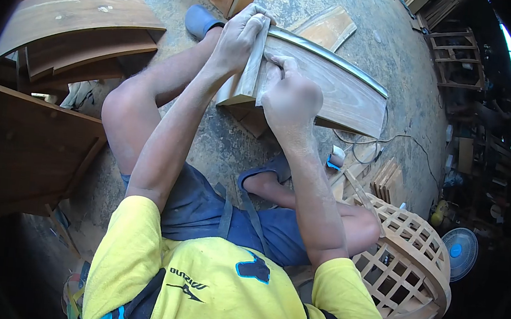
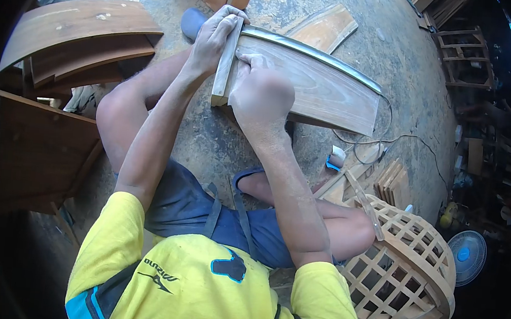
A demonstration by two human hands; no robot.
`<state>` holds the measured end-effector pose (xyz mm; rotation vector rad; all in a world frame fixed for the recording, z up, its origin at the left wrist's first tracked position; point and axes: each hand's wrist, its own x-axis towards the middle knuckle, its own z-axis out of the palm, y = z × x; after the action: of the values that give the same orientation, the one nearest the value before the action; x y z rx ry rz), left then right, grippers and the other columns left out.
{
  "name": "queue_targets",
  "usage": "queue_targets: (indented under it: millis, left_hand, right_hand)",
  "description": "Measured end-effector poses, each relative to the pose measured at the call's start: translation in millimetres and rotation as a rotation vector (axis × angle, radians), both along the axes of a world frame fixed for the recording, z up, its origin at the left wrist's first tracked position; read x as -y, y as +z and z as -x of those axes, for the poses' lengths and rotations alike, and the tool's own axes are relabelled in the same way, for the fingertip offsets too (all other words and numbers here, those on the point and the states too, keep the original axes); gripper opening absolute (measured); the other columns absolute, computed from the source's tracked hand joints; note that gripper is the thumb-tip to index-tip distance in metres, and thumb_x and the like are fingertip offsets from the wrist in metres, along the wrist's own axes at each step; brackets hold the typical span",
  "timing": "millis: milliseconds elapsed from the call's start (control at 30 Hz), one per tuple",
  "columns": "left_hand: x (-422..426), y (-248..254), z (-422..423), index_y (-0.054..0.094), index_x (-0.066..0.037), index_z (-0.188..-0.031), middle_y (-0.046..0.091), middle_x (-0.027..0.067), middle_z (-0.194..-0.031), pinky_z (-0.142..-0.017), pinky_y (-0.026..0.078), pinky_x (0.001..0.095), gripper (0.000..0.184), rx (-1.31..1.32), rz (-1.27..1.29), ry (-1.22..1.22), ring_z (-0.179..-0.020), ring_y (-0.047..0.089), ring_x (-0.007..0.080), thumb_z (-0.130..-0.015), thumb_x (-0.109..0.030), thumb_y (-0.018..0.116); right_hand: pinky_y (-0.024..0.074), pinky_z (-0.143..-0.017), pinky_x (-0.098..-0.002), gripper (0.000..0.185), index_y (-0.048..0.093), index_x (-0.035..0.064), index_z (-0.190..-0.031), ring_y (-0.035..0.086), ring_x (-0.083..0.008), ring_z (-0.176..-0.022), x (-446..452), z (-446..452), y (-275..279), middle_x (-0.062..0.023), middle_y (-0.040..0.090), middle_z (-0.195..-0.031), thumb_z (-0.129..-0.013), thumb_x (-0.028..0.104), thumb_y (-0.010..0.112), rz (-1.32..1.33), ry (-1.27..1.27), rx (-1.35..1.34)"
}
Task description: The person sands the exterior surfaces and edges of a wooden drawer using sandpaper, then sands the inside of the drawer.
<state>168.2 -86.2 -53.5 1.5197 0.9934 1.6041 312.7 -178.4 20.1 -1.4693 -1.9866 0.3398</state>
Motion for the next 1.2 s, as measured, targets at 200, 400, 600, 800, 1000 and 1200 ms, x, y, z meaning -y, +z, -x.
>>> queue_targets:
  millis: [200,400,600,800,1000,1200]
  left_hand:
    - [-1.7,2.0,0.1,0.063,0.0,-0.107,0.061,0.0047,-0.098,-0.087,0.044,0.0263,0.03,0.023,0.038,0.011,-0.092,0.054,0.0113,-0.11,-0.016,0.038]
    - [1.3,3.0,-0.2,0.062,0.0,-0.108,0.061,0.0039,-0.098,-0.086,0.044,0.0258,0.029,0.051,0.05,-0.033,-0.091,0.054,0.0104,-0.111,-0.017,0.038]
    - [-0.2,6.7,0.8,0.063,0.0,-0.107,0.061,0.0043,-0.097,-0.085,0.044,0.0256,0.029,0.04,0.031,-0.008,-0.09,0.053,0.0106,-0.11,-0.016,0.039]
    - [-5.3,0.0,1.9,0.063,0.0,-0.106,0.058,0.0036,-0.091,-0.079,0.043,0.0265,0.029,0.055,0.07,-0.035,-0.083,0.05,0.0102,-0.108,-0.017,0.04]
    - [0.0,5.9,-0.7,0.062,-0.002,-0.106,0.057,0.0012,-0.093,-0.079,0.041,0.0253,0.029,0.043,0.082,-0.043,-0.084,0.048,0.0086,-0.11,-0.018,0.039]
    - [-1.3,0.0,4.7,0.065,-0.001,-0.109,0.06,0.002,-0.098,-0.085,0.041,0.0248,0.029,0.076,0.143,-0.031,-0.09,0.05,0.0092,-0.109,-0.015,0.04]
  right_hand:
    - [0.058,-0.066,-0.0358,0.018,0.071,-0.0013,-0.113,0.078,-0.0267,-0.075,59.2,-31.8,9.6,-0.0211,0.075,-0.084,-0.095,0.003,0.068,0.236,0.319,-0.262]
    - [0.0521,-0.056,-0.0405,0.01,0.07,0.0034,-0.104,0.072,-0.0278,-0.06,31.9,-5.1,-5.5,-0.016,0.069,-0.069,-0.1,0.012,0.066,0.016,-0.008,-0.164]
    - [0.0552,-0.059,-0.0444,0.011,0.069,0.0046,-0.103,0.074,-0.035,-0.067,15.2,-58.4,-0.3,-0.0175,0.072,-0.073,-0.101,0.014,0.066,-0.097,-0.287,-0.025]
    - [0.0548,-0.06,-0.0406,0.007,0.069,0.0067,-0.101,0.073,-0.0326,-0.065,40.7,-7.9,-11.7,-0.0172,0.07,-0.072,-0.096,0.011,0.07,-0.093,-0.068,-0.09]
    - [0.0567,-0.061,-0.0413,0.014,0.072,0.0029,-0.101,0.075,-0.0316,-0.071,27.4,-139.2,-19.6,-0.0179,0.075,-0.078,-0.101,0.017,0.068,-0.113,-0.52,-0.109]
    - [0.0575,-0.062,-0.0417,0.012,0.071,0.006,-0.098,0.075,-0.0356,-0.07,47.4,-11.5,-14.5,-0.0188,0.073,-0.075,-0.099,0.018,0.069,-0.041,-0.186,-0.171]
